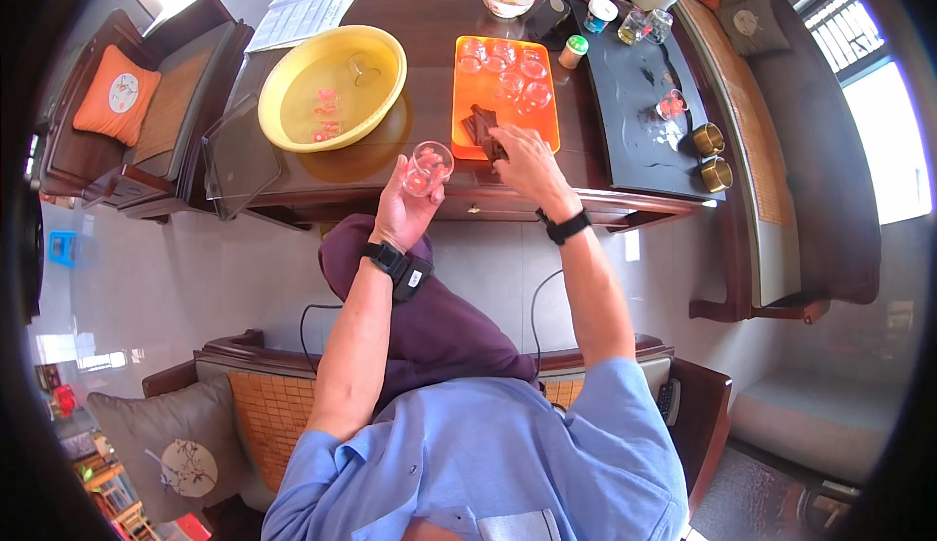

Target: The person cleans a set of small clear cups and several small brown lids by hand with a cloth, then places them into an orange tray.

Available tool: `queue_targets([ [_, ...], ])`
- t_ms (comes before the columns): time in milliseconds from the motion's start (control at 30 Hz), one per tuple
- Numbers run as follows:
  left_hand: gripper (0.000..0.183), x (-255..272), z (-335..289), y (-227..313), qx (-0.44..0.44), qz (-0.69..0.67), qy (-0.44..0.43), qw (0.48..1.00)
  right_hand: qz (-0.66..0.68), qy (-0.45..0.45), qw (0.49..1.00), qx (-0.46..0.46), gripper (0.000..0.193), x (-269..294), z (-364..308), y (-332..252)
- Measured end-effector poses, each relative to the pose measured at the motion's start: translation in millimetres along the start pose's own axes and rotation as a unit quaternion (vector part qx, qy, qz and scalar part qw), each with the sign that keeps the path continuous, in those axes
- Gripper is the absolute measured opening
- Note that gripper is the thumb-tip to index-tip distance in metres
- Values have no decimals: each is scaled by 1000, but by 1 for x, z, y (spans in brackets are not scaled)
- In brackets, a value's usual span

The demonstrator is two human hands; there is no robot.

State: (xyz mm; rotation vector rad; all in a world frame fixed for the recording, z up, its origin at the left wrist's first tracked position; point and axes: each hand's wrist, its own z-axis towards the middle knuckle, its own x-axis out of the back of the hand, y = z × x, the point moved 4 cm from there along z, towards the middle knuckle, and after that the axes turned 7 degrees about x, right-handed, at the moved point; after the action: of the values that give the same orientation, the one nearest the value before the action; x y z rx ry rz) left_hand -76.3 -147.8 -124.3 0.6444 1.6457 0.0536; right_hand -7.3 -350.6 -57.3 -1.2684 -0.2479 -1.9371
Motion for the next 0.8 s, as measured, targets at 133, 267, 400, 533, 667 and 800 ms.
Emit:
queue_targets([
  [133,43,-1,-3,-2,16,-1,26,1000,56,-90,984,-146,25,2,5,5],
  [267,42,-1,-3,-2,9,5,52,999,283,126,918,-247,15,27,5,6],
  [400,40,9,1,-2,14,-10,78,997,547,157,806,-162,15,73,13,-71],
  [533,41,15,7,-9,42,-26,8,999,222,16,973,68,28,46,0,-109],
  [667,51,0,-4,-8,102,59,29,993,272,18,962,-15,30,24,-18,-111],
  [800,53,-9,-13,-12,127,95,-3,987,228,24,970,-82,30,18,-22,-112],
])
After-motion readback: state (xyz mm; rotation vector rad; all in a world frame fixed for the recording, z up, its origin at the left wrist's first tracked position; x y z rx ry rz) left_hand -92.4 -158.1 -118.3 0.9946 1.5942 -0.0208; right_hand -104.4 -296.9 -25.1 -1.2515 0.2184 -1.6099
